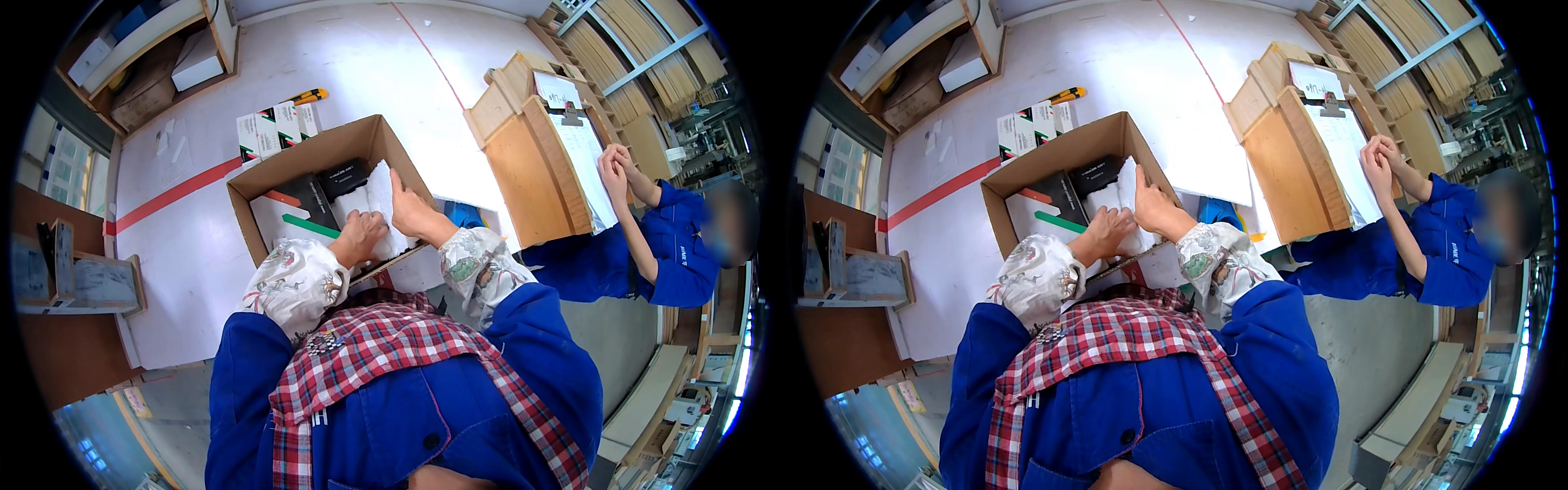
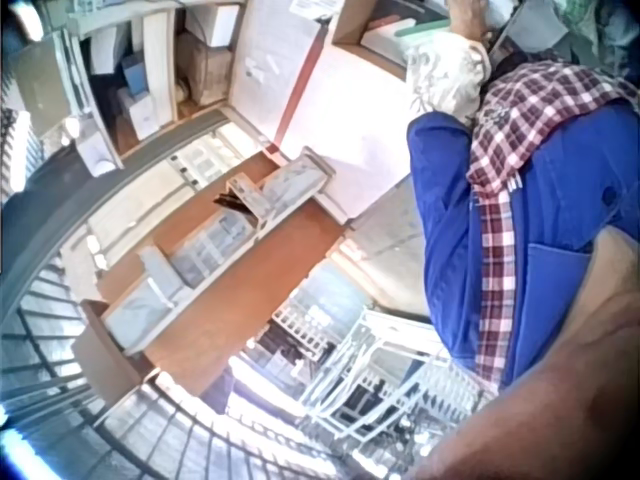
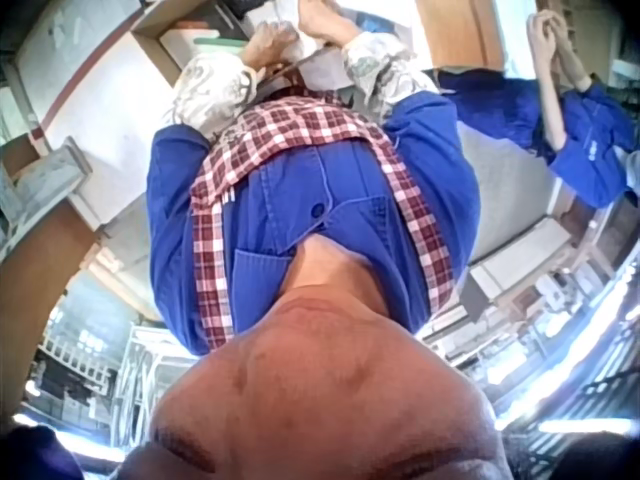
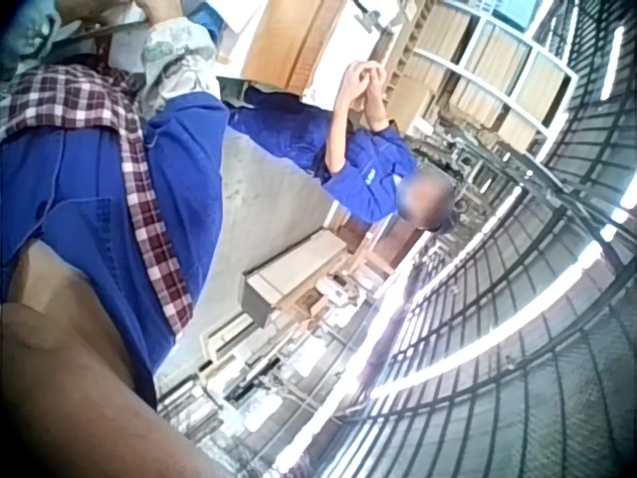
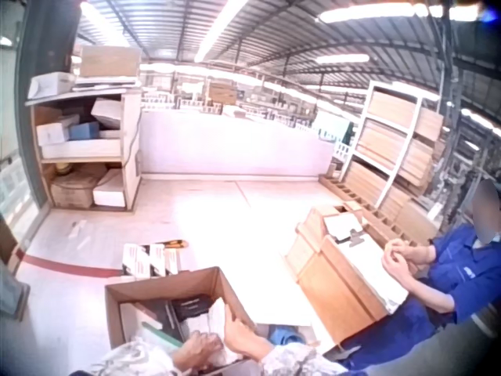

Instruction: The person seals a cardboard box with a handheld tape dispenser, then opens the box and places several white foam sheets inside to cushion the contents. The box remains open at the end of the clip.

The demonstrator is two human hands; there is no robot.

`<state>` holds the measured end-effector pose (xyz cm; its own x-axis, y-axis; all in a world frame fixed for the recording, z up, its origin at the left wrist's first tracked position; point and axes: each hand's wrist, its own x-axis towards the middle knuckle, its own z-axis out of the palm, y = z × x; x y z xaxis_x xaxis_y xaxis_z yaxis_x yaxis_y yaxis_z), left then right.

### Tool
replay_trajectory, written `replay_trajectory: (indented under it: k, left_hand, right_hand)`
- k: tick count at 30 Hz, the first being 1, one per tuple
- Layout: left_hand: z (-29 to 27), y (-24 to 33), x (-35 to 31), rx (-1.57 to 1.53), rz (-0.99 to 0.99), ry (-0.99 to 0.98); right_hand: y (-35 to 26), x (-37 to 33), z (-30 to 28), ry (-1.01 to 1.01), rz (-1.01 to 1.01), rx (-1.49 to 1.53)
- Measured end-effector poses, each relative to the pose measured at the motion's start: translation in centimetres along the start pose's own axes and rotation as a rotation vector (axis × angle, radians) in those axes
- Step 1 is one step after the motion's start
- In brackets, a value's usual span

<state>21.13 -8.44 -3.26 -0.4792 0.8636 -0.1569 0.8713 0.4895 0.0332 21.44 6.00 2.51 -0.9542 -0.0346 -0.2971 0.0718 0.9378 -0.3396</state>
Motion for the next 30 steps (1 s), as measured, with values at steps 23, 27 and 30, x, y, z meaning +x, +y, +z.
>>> replay_trajectory:
  k: [23, 27, 30]
  left_hand:
    - [1.5, -1.3, 0.3, -0.261, -0.119, -0.079]
    - [1.2, -1.0, 0.4, -0.27, -0.138, 0.036]
    - [1.6, -1.4, 1.8, -0.247, -0.179, 0.159]
  right_hand:
    - [1.4, 2.7, 2.8, -0.241, -0.243, -0.663]
    - [0.7, 3.1, 1.3, -0.552, -0.192, -0.586]
    - [0.7, 3.0, 1.1, -0.55, -0.177, -0.474]
